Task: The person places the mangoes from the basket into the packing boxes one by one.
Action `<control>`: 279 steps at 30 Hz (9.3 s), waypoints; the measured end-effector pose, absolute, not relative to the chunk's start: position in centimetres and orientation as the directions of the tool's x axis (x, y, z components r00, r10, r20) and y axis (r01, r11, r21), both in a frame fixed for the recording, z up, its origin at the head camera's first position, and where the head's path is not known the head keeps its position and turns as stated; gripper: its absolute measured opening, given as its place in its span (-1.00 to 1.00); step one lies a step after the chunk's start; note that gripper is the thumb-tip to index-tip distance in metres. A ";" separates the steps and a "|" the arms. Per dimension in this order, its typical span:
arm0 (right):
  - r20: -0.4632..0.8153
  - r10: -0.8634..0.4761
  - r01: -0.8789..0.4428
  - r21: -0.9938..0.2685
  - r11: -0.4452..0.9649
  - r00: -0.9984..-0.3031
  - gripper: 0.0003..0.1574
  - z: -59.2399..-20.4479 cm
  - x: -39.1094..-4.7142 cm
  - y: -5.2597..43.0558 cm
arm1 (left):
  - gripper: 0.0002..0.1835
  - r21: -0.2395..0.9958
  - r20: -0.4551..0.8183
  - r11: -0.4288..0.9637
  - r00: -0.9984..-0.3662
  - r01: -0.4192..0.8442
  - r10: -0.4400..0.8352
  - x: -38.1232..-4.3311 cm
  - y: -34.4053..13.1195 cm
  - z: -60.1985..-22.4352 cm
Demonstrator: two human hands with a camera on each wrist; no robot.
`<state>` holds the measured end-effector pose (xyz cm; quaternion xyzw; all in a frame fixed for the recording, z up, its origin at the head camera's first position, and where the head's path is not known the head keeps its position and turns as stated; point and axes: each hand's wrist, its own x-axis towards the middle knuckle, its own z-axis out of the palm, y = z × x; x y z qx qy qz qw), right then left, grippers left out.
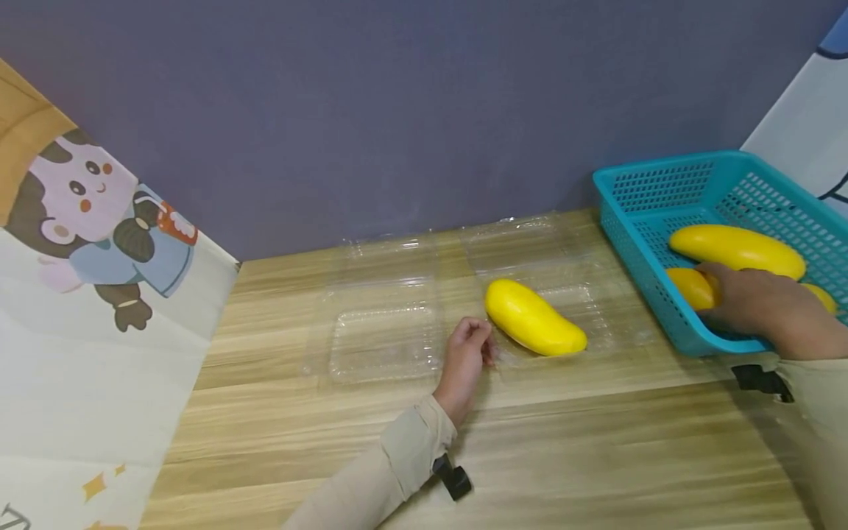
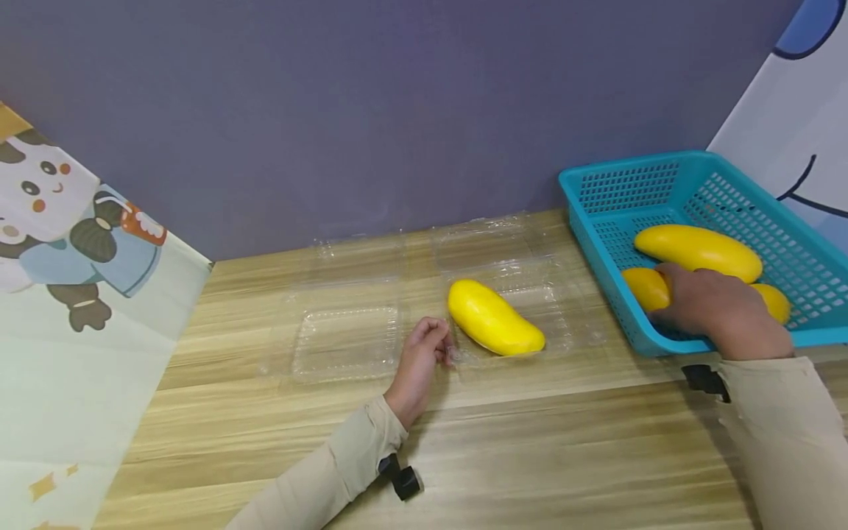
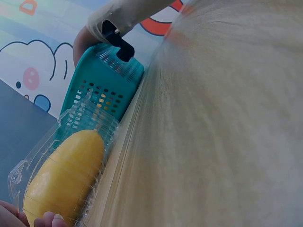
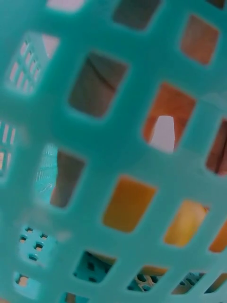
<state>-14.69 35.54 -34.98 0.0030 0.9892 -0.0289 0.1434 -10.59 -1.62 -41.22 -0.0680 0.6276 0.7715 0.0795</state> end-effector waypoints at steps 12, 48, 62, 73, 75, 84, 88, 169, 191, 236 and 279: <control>-0.273 -0.013 0.002 -0.058 0.998 -0.962 -0.02 -35.0 -14.7 35.5 | -0.78 0.959 -0.196 -0.201 -0.980 -0.198 0.030 -10.7 -1.5 -41.4; 0.044 0.089 0.083 -0.120 0.989 -0.995 0.15 -33.1 -13.9 33.6 | -0.77 0.963 -0.189 -0.190 -0.982 -0.191 0.027 -10.6 -1.6 -41.4; 0.019 0.069 0.065 -0.172 0.983 -0.997 0.25 -32.0 -13.2 32.8 | -0.77 0.963 -0.192 -0.187 -0.981 -0.195 0.031 -10.7 -1.6 -41.6; 0.048 0.052 0.042 -0.195 0.980 -0.997 0.21 -30.8 -12.4 31.3 | -0.77 0.961 -0.201 -0.186 -0.979 -0.205 0.039 -10.7 -1.7 -41.6; 0.054 0.035 0.023 -0.195 0.980 -0.998 0.19 -30.4 -12.1 30.8 | -0.78 0.961 -0.197 -0.190 -0.980 -0.200 0.036 -10.7 -1.6 -41.5; 0.089 -0.005 -0.023 -0.198 0.980 -0.996 0.13 -30.0 -11.7 29.6 | -0.77 0.959 -0.195 -0.205 -0.980 -0.196 0.027 -10.7 -1.5 -41.4; 0.072 -0.009 -0.024 -0.199 0.980 -0.997 0.15 -29.9 -11.5 29.2 | -0.77 0.959 -0.196 -0.202 -0.980 -0.198 0.030 -10.7 -1.6 -41.3; 0.028 -0.292 -0.293 -0.148 0.944 -0.956 -0.17 -36.0 -12.1 21.8 | -0.79 0.957 -0.211 -0.199 -0.977 -0.213 0.029 -11.0 -1.7 -41.2; 0.068 -0.315 -0.321 -0.128 0.938 -0.947 -0.23 -36.0 -12.1 21.9 | -0.85 0.987 -0.148 0.075 -0.989 -0.145 0.027 -10.3 -1.7 -40.2; -0.042 -0.232 -0.215 -0.241 0.946 -0.972 -0.39 -35.2 -12.5 22.5 | -0.33 0.959 -0.210 0.191 -0.978 -0.210 -0.020 -10.2 -1.8 -37.4; -0.277 -0.080 0.129 -0.659 0.741 -0.957 -0.14 -34.5 -17.8 21.5 | -0.47 0.917 -0.349 -0.169 -0.931 -0.362 0.103 -16.9 -4.4 -35.3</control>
